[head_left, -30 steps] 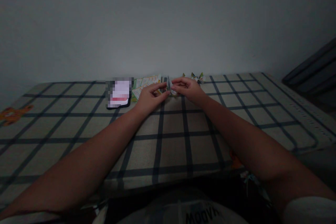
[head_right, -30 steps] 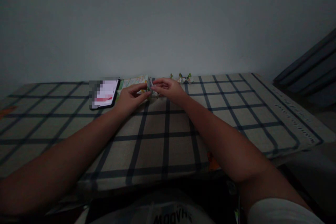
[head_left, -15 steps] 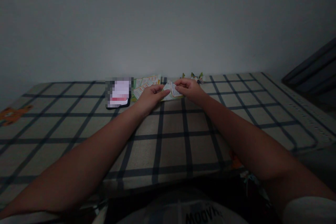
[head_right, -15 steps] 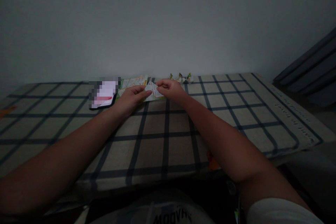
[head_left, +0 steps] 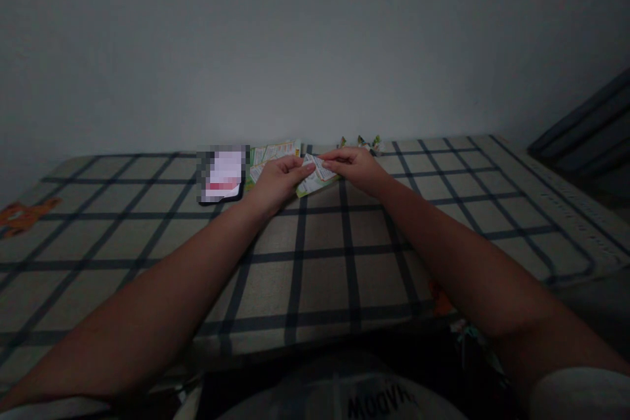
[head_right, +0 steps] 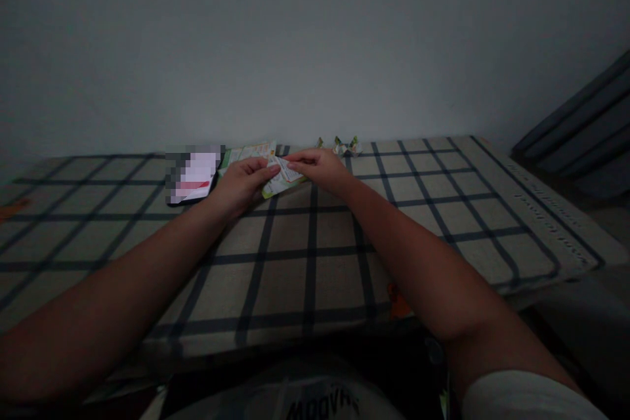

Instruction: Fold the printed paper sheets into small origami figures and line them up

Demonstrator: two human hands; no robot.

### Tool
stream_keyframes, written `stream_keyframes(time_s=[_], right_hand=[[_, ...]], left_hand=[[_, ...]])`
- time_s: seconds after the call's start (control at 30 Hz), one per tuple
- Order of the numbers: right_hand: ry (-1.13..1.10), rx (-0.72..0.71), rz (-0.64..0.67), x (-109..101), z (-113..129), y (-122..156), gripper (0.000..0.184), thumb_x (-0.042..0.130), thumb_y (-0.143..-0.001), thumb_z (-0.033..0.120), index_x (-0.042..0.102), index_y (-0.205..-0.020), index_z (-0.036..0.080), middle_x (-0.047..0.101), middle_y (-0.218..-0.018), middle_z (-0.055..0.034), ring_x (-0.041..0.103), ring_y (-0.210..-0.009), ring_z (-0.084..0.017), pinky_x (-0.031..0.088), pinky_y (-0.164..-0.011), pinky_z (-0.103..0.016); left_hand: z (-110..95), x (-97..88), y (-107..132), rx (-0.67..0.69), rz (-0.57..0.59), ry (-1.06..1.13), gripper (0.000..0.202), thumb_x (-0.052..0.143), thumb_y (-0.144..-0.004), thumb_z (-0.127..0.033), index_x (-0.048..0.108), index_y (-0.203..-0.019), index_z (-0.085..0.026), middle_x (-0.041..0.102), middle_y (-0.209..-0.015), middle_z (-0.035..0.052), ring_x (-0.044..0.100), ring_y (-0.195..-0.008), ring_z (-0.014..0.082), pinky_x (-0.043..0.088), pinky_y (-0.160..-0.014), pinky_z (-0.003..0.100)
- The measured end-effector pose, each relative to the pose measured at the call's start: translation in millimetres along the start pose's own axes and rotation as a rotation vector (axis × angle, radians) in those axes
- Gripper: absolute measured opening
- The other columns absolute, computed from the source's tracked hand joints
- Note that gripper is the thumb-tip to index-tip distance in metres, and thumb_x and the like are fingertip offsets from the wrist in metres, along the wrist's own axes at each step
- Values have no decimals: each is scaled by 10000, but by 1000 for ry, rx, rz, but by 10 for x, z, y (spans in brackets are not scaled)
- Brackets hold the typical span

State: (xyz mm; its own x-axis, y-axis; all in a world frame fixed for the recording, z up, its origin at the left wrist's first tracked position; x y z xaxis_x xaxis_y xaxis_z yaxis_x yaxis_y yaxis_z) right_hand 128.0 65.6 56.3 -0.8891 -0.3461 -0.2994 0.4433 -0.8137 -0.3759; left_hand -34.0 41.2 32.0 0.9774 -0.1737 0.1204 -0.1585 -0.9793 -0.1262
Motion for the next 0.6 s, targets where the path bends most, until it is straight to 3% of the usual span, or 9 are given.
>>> stream_keyframes(time_s=[0.17, 0.27, 0.43, 0.6], right_hand=[[-162, 80, -21, 33, -26, 16, 347, 798, -745, 404, 717, -980, 161, 732, -874, -44, 666, -816, -150, 544, -746, -276], [-167, 83, -25, 48, -16, 17, 323, 821, -714, 394, 692, -894, 159, 709, -819, -27, 654, -789, -138, 536, -728, -263], [-133, 63, -20, 41, 26, 22, 307, 822, -706, 399, 715, -856, 153, 717, -826, -33, 653, -782, -140, 543, -738, -273], [-108, 50, 40, 55, 63, 49, 432, 798, -745, 490, 755, -994, 139, 734, -897, -62, 651, -769, -142, 547, -707, -278]], left_hand=[[11, 70, -12, -74, 109, 142, 285, 887, -649, -328, 672, -692, -145, 714, -702, 33, 643, -626, 138, 491, -632, 253], [10, 93, -4, -109, 77, 197, 228, 869, -642, -254, 675, -669, -138, 719, -707, 38, 660, -643, 141, 515, -640, 244], [-21, 122, 26, -162, 43, 214, 196, 805, -755, -240, 752, -905, -125, 749, -834, 64, 677, -709, 130, 549, -664, 216], [-50, -34, 20, -175, -96, 135, 508, 792, -792, -211, 665, -1278, -279, 741, -1057, 41, 695, -760, 123, 543, -587, 189]])
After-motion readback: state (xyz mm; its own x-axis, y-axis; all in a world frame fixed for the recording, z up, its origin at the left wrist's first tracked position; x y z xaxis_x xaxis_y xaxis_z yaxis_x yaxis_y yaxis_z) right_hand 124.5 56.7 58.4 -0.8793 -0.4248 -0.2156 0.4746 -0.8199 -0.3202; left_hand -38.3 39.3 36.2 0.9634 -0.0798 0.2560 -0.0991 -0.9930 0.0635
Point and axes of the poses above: each hand's wrist, its own y-axis away from the middle knuckle, its own x-axis out of the palm, z = x × y, the point moved 7 cm from there along -y, towards the middle knuckle
